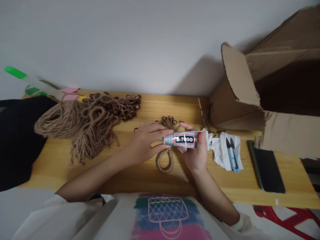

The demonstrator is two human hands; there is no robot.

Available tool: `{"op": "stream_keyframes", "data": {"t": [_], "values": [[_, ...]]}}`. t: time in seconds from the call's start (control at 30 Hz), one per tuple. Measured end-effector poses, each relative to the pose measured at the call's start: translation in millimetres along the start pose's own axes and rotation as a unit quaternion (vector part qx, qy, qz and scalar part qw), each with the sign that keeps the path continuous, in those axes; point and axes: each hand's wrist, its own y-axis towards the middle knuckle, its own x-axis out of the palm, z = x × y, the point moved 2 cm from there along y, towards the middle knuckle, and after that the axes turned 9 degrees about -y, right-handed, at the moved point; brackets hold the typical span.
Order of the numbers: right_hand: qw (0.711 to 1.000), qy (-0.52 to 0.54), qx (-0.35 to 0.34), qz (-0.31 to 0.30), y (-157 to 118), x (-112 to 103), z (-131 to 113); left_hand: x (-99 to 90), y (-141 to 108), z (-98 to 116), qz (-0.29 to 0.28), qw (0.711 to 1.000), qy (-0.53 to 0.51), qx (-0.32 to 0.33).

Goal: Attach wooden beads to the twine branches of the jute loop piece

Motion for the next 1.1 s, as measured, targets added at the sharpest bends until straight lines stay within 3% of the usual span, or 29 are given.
{"op": "stream_keyframes", "data": {"t": [0.5, 0.63, 0.73, 0.87, 1.1], "values": [[0.994, -0.055, 0.037, -0.082, -8.3, 4.0, -19.0, -2.0, -12.6, 18.8, 0.056, 0.997, -0.045, -0.015], [0.989, -0.144, -0.035, 0.003, -12.1, -1.3, -30.6, -7.6, -19.9, 23.8, 0.058, 0.997, -0.046, -0.026], [0.969, -0.228, -0.065, 0.070, -14.7, -7.8, -33.7, -10.8, -24.3, 26.0, 0.064, 0.995, -0.060, -0.053], [0.944, -0.301, -0.098, 0.094, -16.0, -10.7, -32.5, -12.9, -25.9, 27.8, 0.072, 0.989, -0.099, -0.085], [0.948, -0.261, -0.118, 0.142, -13.1, -9.6, -35.2, -24.1, -33.2, 28.8, 0.100, 0.980, -0.126, -0.117]]}}
